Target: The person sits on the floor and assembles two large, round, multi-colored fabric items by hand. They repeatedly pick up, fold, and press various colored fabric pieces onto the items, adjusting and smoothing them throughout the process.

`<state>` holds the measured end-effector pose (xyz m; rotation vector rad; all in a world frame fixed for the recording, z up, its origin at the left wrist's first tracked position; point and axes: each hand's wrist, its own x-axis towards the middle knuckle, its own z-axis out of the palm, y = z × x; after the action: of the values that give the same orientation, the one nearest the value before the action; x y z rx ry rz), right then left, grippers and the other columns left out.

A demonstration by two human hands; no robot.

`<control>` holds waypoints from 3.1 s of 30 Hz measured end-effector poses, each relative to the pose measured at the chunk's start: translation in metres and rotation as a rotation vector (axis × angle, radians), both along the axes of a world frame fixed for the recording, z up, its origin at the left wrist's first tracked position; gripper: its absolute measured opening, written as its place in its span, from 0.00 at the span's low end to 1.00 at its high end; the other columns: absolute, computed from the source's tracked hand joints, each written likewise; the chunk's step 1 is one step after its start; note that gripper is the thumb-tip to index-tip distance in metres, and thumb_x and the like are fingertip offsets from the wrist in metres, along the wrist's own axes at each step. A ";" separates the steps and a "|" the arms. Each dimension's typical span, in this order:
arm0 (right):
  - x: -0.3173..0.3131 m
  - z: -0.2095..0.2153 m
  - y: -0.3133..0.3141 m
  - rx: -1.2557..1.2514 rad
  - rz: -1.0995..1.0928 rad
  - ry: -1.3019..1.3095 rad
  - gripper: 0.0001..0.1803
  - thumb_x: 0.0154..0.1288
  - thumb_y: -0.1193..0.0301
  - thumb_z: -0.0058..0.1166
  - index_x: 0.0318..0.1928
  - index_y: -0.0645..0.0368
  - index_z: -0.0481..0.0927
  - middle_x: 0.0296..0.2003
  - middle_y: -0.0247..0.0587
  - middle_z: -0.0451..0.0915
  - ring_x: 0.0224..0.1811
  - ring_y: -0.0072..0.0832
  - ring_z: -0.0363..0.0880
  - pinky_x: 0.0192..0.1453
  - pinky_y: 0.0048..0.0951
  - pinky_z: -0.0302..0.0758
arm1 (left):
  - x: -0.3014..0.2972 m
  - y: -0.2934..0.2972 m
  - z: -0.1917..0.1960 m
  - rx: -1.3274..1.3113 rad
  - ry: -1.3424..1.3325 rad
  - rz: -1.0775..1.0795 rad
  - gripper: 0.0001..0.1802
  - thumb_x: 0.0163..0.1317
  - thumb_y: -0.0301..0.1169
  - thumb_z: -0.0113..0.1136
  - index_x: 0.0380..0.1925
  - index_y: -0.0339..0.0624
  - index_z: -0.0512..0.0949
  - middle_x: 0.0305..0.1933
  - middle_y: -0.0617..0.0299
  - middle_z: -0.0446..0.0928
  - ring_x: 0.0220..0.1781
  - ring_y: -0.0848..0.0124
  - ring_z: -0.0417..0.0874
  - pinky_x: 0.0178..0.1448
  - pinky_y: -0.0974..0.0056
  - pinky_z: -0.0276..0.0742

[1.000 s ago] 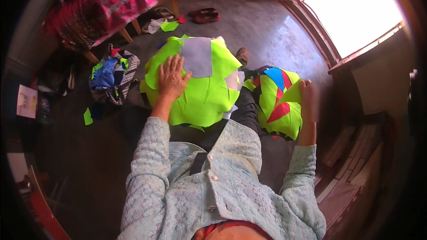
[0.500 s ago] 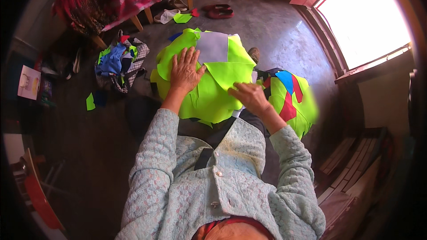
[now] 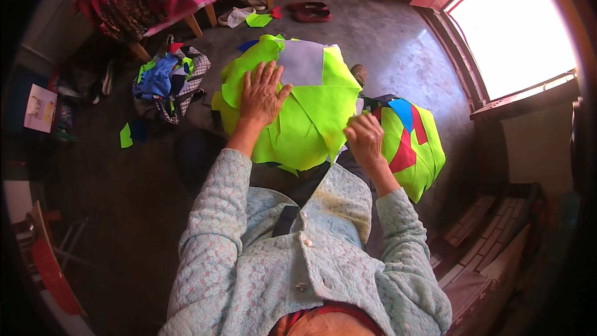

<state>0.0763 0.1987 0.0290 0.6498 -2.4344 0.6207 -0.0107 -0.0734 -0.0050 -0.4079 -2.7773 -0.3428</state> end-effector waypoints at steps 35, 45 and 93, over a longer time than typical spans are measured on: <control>-0.020 -0.049 -0.054 -0.099 -0.303 -0.247 0.33 0.64 0.46 0.51 0.67 0.41 0.70 0.72 0.48 0.57 0.76 0.45 0.50 0.74 0.55 0.43 | -0.004 -0.003 -0.001 -0.138 0.036 -0.001 0.39 0.66 0.64 0.44 0.69 0.52 0.63 0.74 0.63 0.60 0.77 0.62 0.56 0.75 0.42 0.49; -0.018 -0.055 -0.052 -0.135 -0.303 -0.233 0.29 0.65 0.50 0.51 0.66 0.41 0.71 0.72 0.45 0.58 0.76 0.44 0.51 0.75 0.55 0.44 | -0.004 -0.004 0.000 -0.176 -0.032 0.028 0.39 0.66 0.62 0.44 0.72 0.56 0.59 0.76 0.65 0.57 0.78 0.64 0.53 0.76 0.45 0.46; 0.076 -0.146 0.327 0.402 -1.357 -0.348 0.12 0.64 0.62 0.56 0.46 0.50 0.81 0.41 0.34 0.83 0.41 0.33 0.84 0.42 0.37 0.80 | 0.003 -0.003 0.017 -0.142 -0.052 -0.037 0.36 0.65 0.52 0.53 0.70 0.49 0.62 0.75 0.57 0.59 0.77 0.56 0.56 0.76 0.45 0.48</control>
<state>0.1525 0.5255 -0.1171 -1.0512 -2.6012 -0.3521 -0.0078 -0.0766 0.0119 -0.4914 -2.8581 -0.1679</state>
